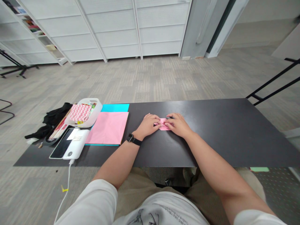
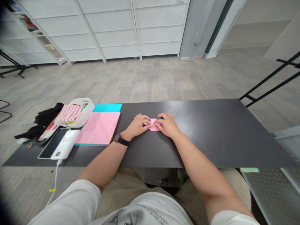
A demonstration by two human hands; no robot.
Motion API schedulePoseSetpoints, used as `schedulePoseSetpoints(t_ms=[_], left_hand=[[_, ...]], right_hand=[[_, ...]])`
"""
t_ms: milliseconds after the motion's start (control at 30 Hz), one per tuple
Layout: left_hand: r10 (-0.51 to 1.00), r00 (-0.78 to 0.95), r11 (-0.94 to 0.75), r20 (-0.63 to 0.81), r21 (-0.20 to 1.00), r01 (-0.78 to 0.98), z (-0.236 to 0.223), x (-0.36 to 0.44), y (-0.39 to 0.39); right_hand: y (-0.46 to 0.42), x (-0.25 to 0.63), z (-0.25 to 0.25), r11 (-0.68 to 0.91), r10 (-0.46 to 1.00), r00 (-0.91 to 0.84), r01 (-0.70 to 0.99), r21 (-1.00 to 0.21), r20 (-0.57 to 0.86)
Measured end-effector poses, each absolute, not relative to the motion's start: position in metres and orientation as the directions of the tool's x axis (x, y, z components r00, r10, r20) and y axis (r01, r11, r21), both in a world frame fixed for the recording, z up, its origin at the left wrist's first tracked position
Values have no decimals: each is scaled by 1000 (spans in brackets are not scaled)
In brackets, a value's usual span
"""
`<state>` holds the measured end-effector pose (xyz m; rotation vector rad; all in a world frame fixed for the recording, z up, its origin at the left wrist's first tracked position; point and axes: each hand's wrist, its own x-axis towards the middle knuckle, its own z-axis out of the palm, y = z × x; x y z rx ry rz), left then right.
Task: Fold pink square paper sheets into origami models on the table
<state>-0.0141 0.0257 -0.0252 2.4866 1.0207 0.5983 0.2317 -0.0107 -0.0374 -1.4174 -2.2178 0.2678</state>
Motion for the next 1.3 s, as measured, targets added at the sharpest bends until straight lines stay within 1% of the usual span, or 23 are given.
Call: schedulePoseSetpoints(t_ms=[133,300,667,800,967,1133,1300], left_hand=[[733,639,-661,232,462,591,-24,-12,25],[777,598,-615,198,446,651,-22,-8,20],[775,606,-617,179,419,666,-21,-6,17],[757,615,-642,220,424,639,-23,-7,18],[680,677,-720,281,429,545,-28,-8,23],[615,745,-761,259,444,473,-31,-8,26],[601,764,-772,237,421,477,-31,-11,27]], right_hand=[[-15,229,-35,436,898,-346,789,-432,273],[-16,230,-35,398,912,-301,812,-428,278],[-14,229,-38,360,926,-262,825,-435,271],[-12,227,-40,340,932,-236,836,-432,276],[-11,226,-42,338,930,-225,837,-432,291],[-12,225,-39,341,927,-217,827,-448,304],[-9,227,-41,321,940,-226,842,-433,256]])
